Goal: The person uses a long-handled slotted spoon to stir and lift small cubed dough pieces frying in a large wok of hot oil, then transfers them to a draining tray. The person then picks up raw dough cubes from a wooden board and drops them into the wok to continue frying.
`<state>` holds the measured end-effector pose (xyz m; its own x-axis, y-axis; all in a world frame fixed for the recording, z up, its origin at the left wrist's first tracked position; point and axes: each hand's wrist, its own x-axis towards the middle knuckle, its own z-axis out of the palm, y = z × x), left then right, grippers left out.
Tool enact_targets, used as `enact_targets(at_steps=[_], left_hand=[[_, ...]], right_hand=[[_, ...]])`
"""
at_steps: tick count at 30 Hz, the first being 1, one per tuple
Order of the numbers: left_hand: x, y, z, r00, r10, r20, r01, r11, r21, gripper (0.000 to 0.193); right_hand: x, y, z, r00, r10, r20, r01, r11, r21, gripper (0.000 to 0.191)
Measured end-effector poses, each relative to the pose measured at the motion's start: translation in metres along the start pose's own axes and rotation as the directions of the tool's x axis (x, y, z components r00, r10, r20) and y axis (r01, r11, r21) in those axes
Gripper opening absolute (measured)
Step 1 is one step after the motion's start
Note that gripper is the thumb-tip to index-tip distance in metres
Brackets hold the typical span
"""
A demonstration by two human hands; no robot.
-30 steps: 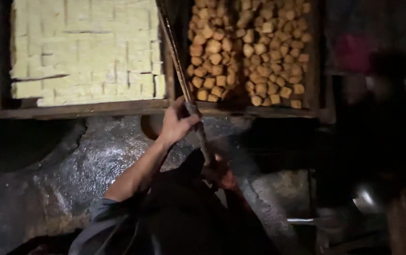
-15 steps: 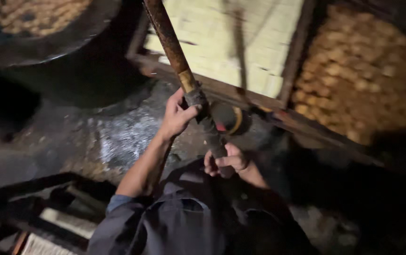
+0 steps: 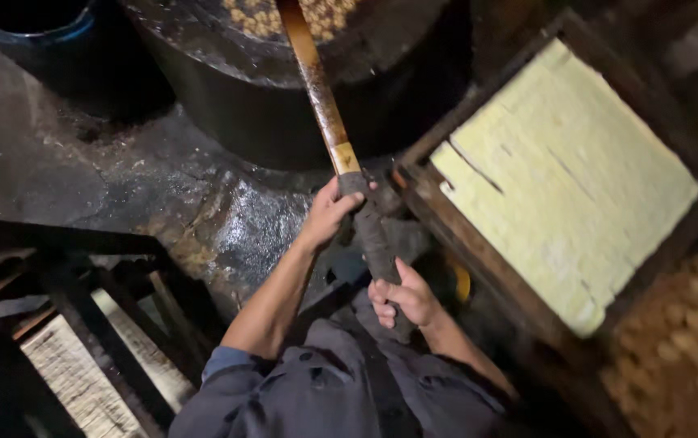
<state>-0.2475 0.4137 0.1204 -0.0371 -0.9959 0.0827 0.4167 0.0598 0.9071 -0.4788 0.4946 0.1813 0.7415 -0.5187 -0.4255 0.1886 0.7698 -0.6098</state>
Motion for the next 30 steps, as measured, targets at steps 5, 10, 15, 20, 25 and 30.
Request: enact_targets(at_steps=[5, 10, 15, 20, 25, 30], left_hand=[[0.096, -0.025, -0.072, 0.996, -0.075, -0.049, 0.082, 0.986, 0.148, 0.049], [0.174, -0.045, -0.148, 0.904, -0.312, -0.292, 0.392, 0.876, 0.279, 0.080], [0.168, -0.047, -0.227, 0.823, -0.343, -0.453, 0.518, 0.782, 0.347, 0.080], [0.132, -0.061, -0.275, 0.632, -0.410, -0.658, 0.674, 0.709, 0.205, 0.072], [0.138, -0.066, -0.296, 0.582, -0.391, -0.714, 0.662, 0.737, 0.136, 0.065], [0.182, -0.065, -0.301, 0.623, -0.389, -0.679, 0.602, 0.793, 0.098, 0.066]], right_hand=[[0.112, -0.070, -0.038, 0.992, -0.067, -0.109, 0.029, 0.946, -0.322, 0.043], [0.251, -0.174, -0.090, 0.974, -0.111, -0.199, 0.011, 0.895, -0.445, 0.047], [0.379, -0.279, -0.168, 0.871, -0.289, -0.397, -0.085, 0.708, -0.702, 0.074], [0.447, -0.375, -0.251, 0.786, -0.612, -0.091, -0.298, -0.246, -0.922, 0.072], [0.471, -0.414, -0.269, 0.792, -0.510, -0.336, -0.553, -0.366, -0.748, 0.054], [0.466, -0.400, -0.268, 0.722, -0.194, -0.664, -0.676, 0.004, -0.737, 0.039]])
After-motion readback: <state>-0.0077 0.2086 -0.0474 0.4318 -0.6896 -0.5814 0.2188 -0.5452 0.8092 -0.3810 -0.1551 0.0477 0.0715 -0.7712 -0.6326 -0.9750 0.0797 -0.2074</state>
